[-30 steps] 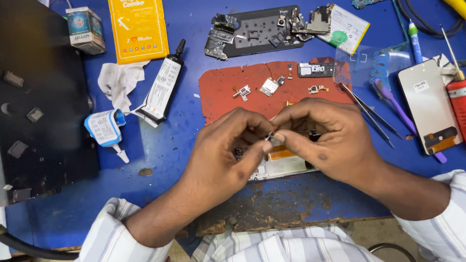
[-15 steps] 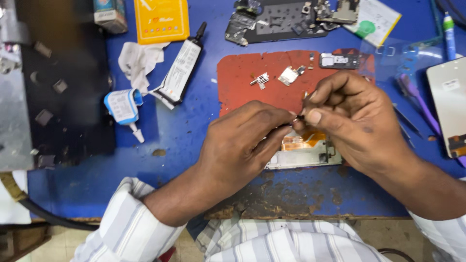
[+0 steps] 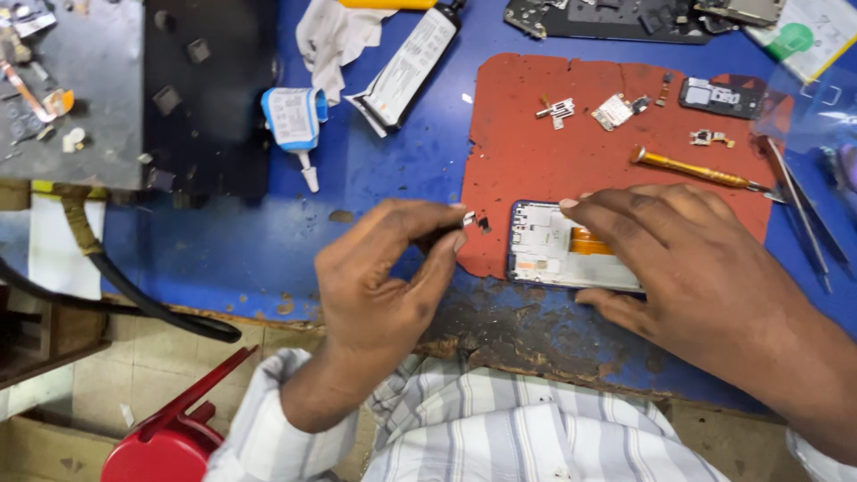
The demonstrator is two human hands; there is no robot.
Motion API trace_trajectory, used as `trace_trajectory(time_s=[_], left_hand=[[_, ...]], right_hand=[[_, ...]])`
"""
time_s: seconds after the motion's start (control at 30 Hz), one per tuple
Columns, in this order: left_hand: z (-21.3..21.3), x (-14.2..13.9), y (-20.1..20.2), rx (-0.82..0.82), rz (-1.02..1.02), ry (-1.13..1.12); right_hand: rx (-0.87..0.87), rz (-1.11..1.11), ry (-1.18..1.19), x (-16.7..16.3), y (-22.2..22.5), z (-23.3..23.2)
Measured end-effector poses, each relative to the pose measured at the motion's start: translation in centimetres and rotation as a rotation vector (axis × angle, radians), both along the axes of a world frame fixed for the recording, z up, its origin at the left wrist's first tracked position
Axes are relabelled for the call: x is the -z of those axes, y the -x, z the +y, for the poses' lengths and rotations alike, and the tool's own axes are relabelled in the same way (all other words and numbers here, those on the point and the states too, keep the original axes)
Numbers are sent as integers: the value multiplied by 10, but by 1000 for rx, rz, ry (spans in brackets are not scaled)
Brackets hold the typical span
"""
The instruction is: The person disassembles a mobile phone, removes small internal components, and uses a screwdriver and tweezers to manipulate parts on the chassis. The person then reattaches a small black component and continues adjusting internal pieces.
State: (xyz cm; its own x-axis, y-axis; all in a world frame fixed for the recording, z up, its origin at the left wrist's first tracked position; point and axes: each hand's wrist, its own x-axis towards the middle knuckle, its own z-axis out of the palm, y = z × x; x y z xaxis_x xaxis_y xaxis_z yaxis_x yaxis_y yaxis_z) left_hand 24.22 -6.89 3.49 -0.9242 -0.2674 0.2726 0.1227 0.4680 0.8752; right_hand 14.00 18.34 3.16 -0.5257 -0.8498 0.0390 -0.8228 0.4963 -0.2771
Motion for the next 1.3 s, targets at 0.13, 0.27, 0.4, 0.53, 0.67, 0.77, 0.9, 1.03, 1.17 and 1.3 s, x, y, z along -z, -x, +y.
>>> trace_trajectory(time_s=[0.13, 0.27, 0.4, 0.53, 0.67, 0.77, 0.9, 1.03, 1.17, 1.3], left_hand=[[8, 11, -20, -83, -53, -63], [21, 22, -29, -96, -26, -99], [32, 25, -32, -99, 52, -127], [35, 22, -33, -110, 64, -219], [38, 21, -35, -96, 82, -236], [39, 22, -35, -98, 82, -222], [43, 25, -33, -93, 141, -200], [44, 25, -32, -106, 196, -72], [46, 23, -33, -83, 230, -17], [46, 21, -31, -82, 245, 20]], right_hand=[[82, -39, -9, -1, -8, -2], [169, -91, 100, -7, -8, -4], [218, -146, 213, -14, -13, -3], [173, -137, 301, -18, -15, -2], [170, -139, 295, -19, -14, -1], [157, -117, 292, -18, -13, 1], [159, -103, 286, -16, -12, 2], [163, -134, 303, -16, -12, 1], [141, -62, 308, -18, -12, -2], [136, -68, 325, -19, -11, -2]])
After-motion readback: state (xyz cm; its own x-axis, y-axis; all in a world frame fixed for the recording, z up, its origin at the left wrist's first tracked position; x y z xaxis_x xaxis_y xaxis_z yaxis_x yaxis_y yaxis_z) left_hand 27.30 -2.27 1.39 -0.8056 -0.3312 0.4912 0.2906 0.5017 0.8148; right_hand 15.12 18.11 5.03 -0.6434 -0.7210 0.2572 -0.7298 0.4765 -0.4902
